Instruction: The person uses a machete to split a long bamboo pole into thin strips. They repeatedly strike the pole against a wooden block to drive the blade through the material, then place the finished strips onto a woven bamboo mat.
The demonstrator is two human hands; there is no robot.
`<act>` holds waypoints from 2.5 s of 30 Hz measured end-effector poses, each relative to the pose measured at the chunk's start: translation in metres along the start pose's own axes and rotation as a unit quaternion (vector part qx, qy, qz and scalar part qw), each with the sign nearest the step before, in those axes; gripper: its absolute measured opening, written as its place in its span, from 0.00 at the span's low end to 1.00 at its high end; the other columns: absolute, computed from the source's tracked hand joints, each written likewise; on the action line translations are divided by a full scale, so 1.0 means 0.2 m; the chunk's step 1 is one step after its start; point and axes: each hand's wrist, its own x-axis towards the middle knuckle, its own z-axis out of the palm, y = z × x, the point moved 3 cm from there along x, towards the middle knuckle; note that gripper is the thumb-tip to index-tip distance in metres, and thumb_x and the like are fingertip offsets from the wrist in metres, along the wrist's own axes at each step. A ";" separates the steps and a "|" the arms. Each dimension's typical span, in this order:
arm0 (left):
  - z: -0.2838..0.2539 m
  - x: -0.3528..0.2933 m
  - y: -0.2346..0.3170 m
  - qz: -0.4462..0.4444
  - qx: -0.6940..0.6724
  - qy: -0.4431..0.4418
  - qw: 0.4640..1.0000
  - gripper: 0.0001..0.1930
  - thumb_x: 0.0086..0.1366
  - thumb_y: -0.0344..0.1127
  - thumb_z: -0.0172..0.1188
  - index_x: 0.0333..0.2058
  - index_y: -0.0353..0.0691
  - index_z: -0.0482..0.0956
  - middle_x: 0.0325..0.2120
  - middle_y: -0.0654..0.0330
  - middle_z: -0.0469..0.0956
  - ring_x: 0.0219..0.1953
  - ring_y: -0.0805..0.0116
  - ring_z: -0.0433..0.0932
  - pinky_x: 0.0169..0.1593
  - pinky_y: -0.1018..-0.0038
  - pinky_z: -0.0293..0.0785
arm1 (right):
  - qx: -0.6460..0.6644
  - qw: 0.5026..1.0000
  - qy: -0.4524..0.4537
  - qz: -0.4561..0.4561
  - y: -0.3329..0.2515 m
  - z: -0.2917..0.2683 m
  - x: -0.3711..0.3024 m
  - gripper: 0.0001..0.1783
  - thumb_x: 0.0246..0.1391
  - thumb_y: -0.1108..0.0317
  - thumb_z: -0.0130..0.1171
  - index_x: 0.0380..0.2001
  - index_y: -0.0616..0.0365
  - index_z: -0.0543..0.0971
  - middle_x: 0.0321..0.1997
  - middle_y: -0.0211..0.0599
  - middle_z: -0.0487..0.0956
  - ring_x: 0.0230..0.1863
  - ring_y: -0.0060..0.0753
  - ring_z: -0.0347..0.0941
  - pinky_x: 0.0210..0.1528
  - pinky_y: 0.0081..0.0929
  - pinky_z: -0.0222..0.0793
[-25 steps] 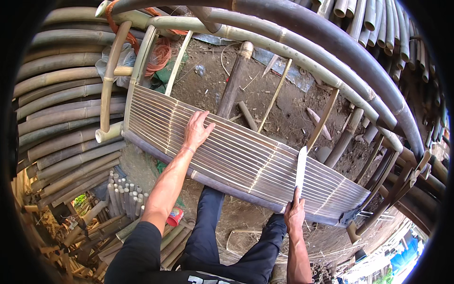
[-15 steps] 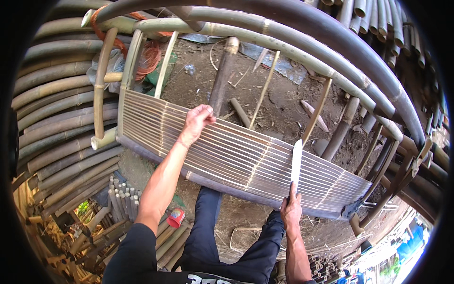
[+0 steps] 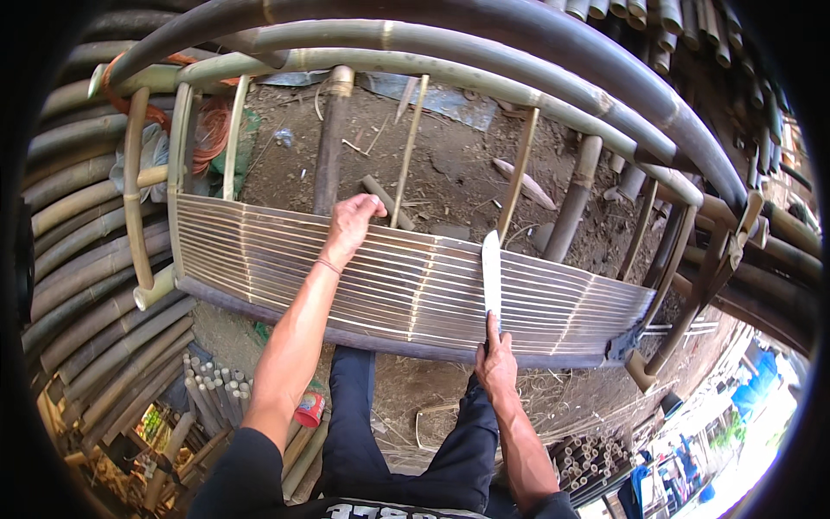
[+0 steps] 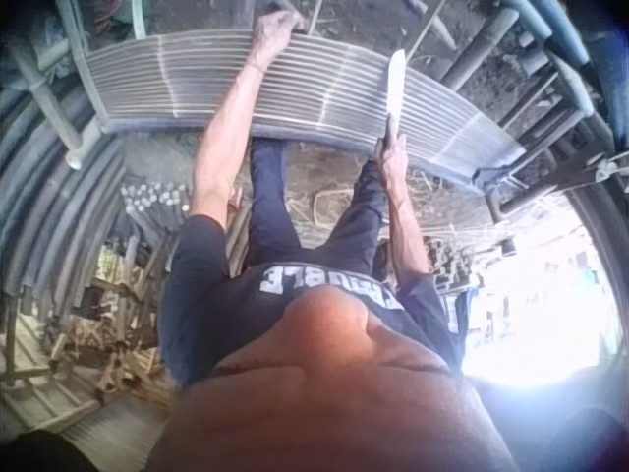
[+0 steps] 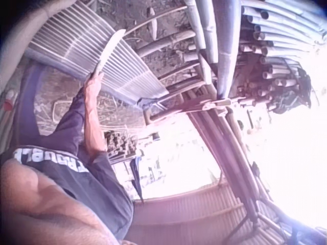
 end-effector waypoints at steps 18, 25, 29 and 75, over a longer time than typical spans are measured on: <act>0.95 -0.05 0.10 0.065 0.389 -0.153 0.906 0.12 0.64 0.43 0.54 0.34 0.48 0.86 0.29 0.59 0.84 0.38 0.58 0.82 0.48 0.60 0.72 | 0.006 0.996 0.068 0.053 0.38 -0.17 -0.01 0.38 0.56 0.70 0.54 0.69 0.40 0.56 0.40 0.51 0.69 0.32 0.57 0.75 0.32 0.46 0.76; 0.94 -0.08 0.46 -0.028 -0.629 -0.179 0.756 0.12 0.69 0.42 0.54 0.32 0.41 0.74 0.28 0.58 0.77 0.40 0.57 0.82 0.50 0.58 0.78 | 0.051 0.992 0.110 0.020 0.38 -0.15 -0.04 0.45 0.52 0.76 0.55 0.71 0.36 0.53 0.38 0.50 0.70 0.30 0.57 0.74 0.33 0.50 0.71; 0.40 -0.16 0.33 0.173 0.271 0.220 0.921 0.21 0.65 0.45 0.58 0.47 0.32 0.72 0.47 0.47 0.71 0.57 0.47 0.67 0.60 0.55 0.62 | 0.059 0.994 0.088 0.007 0.40 -0.16 -0.05 0.43 0.53 0.78 0.53 0.71 0.42 0.54 0.43 0.55 0.72 0.40 0.60 0.72 0.43 0.47 0.68; 0.85 -0.51 0.20 0.150 0.628 -0.167 0.745 0.43 0.64 0.57 0.50 0.69 0.39 0.47 0.71 0.52 0.43 0.73 0.52 0.39 0.72 0.54 0.37 | -0.021 0.974 0.113 0.194 0.87 -0.93 0.06 0.35 0.60 0.64 0.49 0.69 0.46 0.54 0.49 0.60 0.74 0.47 0.60 0.76 0.45 0.49 0.75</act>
